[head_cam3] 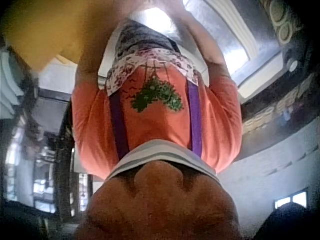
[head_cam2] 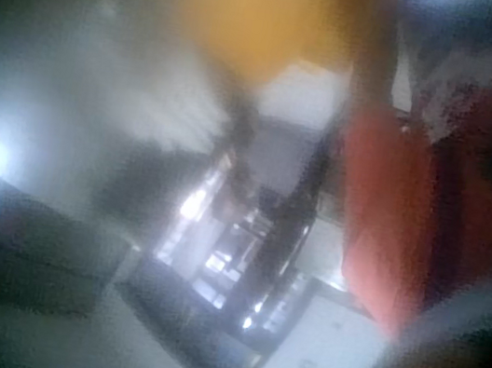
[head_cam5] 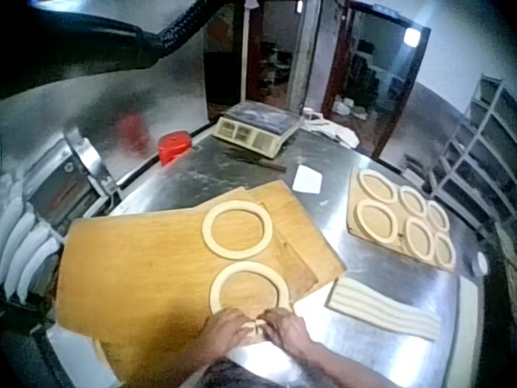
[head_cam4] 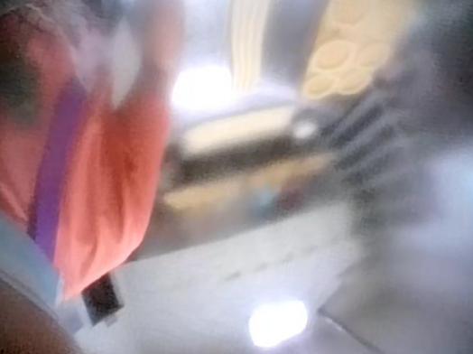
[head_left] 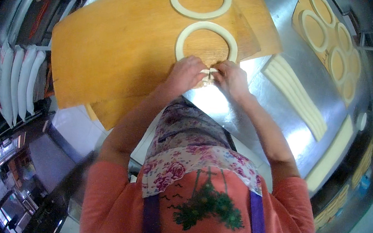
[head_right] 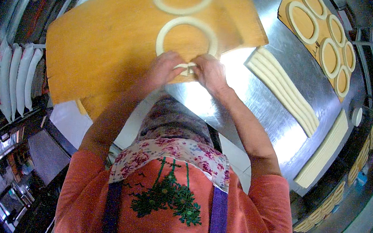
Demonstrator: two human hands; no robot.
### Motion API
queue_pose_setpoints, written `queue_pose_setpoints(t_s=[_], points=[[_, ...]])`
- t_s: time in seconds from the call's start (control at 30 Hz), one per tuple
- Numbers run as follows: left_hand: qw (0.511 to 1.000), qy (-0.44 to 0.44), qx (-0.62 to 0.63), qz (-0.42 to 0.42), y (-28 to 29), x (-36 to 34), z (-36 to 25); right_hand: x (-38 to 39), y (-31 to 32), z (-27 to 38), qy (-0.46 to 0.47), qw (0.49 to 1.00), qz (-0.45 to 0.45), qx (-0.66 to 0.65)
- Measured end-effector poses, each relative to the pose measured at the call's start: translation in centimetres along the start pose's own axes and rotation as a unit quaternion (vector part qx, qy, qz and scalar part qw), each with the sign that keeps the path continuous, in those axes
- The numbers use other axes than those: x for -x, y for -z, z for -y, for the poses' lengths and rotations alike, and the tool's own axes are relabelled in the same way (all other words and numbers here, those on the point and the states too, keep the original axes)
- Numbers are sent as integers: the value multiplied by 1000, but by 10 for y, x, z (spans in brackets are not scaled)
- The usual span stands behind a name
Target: The person shapes long strips of dough into circular rings by hand on a wooden board. They repeatedly pick up dough strips, form them into circles, and place them onto the board, accumulating a batch of dough rings.
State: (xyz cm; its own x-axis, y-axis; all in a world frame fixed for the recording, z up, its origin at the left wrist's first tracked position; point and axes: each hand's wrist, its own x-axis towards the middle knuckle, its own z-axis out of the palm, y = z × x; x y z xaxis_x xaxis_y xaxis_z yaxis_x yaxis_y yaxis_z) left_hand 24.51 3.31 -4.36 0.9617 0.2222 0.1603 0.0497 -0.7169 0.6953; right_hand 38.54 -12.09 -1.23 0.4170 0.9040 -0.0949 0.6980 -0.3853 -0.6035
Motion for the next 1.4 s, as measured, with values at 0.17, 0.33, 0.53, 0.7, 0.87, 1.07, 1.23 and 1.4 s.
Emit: queue_pose_setpoints(t_s=[0.17, 0.33, 0.53, 0.7, 0.87, 1.07, 1.23, 1.4], points=[[999, 11, 4, -44, -3, 1, -5, 2, -8, 0, -24, 998, -46, -32], [998, 48, -6, -52, -6, 2, -8, 1, -17, 1, -31, 995, -65, -69], [996, 27, 10, -80, -9, 2, -9, 3, -22, 6, -37, 994, -78, -72], [996, 1, 18, -82, -13, 2, -4, 3, -27, 5, -15, 994, -89, -57], [998, -19, -3, -67, -14, 1, -2, 1, -34, -3, 30, 996, -81, -28], [998, -15, -56, -28, -7, 0, -3, 2, -26, -2, 61, 994, -82, -42], [998, 55, -23, 29, 7, 4, 4, 0, -15, 9, 29, 998, -39, -30], [999, 43, 0, 16, 6, 10, 6, -5, -34, -3, 117, 986, -93, 72]])
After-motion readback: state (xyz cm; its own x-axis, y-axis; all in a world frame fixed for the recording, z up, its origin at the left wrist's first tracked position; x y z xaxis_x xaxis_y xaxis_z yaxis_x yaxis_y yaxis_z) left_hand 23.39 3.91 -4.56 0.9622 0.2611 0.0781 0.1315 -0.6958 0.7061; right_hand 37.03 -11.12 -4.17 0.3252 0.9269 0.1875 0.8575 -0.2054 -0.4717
